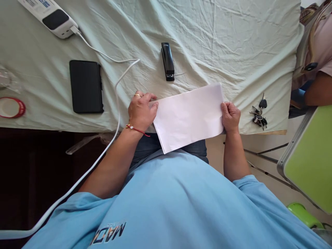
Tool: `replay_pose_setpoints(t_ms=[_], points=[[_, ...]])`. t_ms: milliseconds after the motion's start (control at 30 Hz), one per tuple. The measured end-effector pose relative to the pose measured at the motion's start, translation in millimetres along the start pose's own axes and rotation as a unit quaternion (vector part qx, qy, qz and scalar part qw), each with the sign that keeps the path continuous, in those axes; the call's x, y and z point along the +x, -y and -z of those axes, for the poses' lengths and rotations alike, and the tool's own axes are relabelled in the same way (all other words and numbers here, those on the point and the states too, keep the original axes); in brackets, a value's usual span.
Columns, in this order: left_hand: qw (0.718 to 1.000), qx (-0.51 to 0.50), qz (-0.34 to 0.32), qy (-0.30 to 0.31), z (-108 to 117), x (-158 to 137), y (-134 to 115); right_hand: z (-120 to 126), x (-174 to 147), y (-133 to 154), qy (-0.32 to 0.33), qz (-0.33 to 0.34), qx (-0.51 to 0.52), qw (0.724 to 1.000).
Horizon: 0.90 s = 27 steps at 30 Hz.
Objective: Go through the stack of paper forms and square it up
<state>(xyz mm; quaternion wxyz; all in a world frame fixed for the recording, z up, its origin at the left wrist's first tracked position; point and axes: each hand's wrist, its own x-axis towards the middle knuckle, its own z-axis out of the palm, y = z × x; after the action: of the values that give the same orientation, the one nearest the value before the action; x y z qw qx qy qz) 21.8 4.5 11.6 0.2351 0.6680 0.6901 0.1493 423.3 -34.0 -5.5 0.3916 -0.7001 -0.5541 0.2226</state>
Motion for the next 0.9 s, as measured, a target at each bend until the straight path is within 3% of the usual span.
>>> replay_pose_setpoints(t_ms=[533,633,767,900], points=[[0.997,-0.029,-0.066,0.012,5.5,9.5,1.0,-0.3,-3.4,-3.7,-0.051,-0.022,0.08,0.995],[0.993,-0.111,-0.033,0.01,3.6,11.9,-1.3,-1.7,-3.4,-5.6,-0.068,-0.029,0.101,0.992],[0.971,-0.229,0.069,-0.009,-11.0,8.8,-9.0,-4.6,-2.0,-7.9,-0.101,-0.032,0.119,0.987],[0.962,-0.268,0.054,0.012,-23.9,0.7,-16.0,-5.4,0.2,-11.1,-0.121,-0.037,0.14,0.982]])
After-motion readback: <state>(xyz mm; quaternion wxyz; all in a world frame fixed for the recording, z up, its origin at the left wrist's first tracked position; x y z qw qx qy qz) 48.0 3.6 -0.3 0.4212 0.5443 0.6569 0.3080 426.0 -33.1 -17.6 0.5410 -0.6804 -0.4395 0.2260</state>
